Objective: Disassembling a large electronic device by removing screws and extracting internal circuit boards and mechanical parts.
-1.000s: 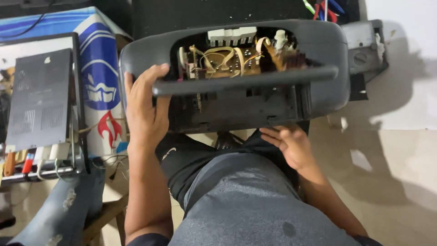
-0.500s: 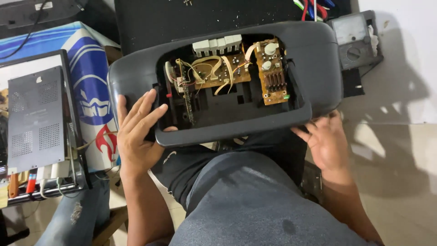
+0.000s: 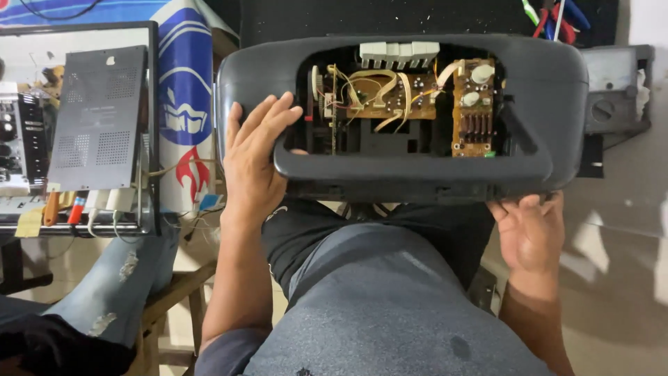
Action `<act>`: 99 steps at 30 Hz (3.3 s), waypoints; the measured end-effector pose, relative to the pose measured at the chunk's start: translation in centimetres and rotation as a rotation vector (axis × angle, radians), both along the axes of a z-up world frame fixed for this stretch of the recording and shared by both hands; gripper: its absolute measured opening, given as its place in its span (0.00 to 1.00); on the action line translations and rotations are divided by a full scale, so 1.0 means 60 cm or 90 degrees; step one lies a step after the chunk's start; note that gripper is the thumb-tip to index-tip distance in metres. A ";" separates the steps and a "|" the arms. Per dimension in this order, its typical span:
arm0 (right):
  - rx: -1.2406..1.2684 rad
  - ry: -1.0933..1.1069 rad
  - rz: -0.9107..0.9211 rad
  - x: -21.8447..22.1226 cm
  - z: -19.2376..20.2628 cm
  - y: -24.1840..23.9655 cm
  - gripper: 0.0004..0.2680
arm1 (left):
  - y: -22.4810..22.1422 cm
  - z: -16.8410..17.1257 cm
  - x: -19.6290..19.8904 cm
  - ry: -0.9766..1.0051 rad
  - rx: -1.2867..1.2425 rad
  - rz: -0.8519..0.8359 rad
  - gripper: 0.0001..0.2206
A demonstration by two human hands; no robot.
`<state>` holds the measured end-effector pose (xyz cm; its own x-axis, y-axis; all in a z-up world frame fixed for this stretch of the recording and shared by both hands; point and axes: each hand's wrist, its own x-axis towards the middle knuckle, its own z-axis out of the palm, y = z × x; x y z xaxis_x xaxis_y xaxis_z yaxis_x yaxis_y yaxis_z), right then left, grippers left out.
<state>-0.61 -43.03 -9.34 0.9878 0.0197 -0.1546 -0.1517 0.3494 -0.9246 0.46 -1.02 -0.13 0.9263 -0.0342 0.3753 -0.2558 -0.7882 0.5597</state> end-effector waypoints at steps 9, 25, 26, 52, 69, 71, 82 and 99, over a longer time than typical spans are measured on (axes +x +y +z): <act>0.017 -0.016 -0.019 0.078 -0.042 0.001 0.12 | 0.010 -0.014 0.061 -0.067 -0.008 0.034 0.16; -0.415 -0.653 -0.144 0.290 0.139 0.077 0.10 | 0.020 -0.015 0.187 -0.153 -0.034 0.036 0.15; -0.392 -0.657 -0.117 0.309 0.141 0.085 0.11 | 0.021 -0.017 0.182 -0.123 -0.045 0.053 0.16; -0.498 -0.659 0.017 0.298 0.098 0.056 0.02 | 0.012 -0.009 0.145 -0.314 -0.201 0.024 0.15; -0.488 -0.593 -0.004 0.303 0.086 0.038 0.05 | 0.025 -0.012 0.136 -0.040 -0.153 -0.038 0.21; -0.495 -0.651 -0.002 0.310 0.078 0.030 0.09 | 0.023 -0.007 0.135 -0.045 -0.089 -0.078 0.10; -0.420 -0.668 0.008 0.319 0.070 0.028 0.08 | 0.023 -0.019 0.137 -0.079 0.023 -0.108 0.13; -0.639 -0.884 0.049 0.271 0.147 0.090 0.15 | 0.019 -0.022 0.136 -0.132 0.012 -0.070 0.14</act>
<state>15.64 -37.61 -0.50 0.3829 0.5081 0.7715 0.9050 -0.3739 -0.2029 8.61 0.10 -1.47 0.8198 -0.1393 0.5554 -0.4485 -0.7592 0.4716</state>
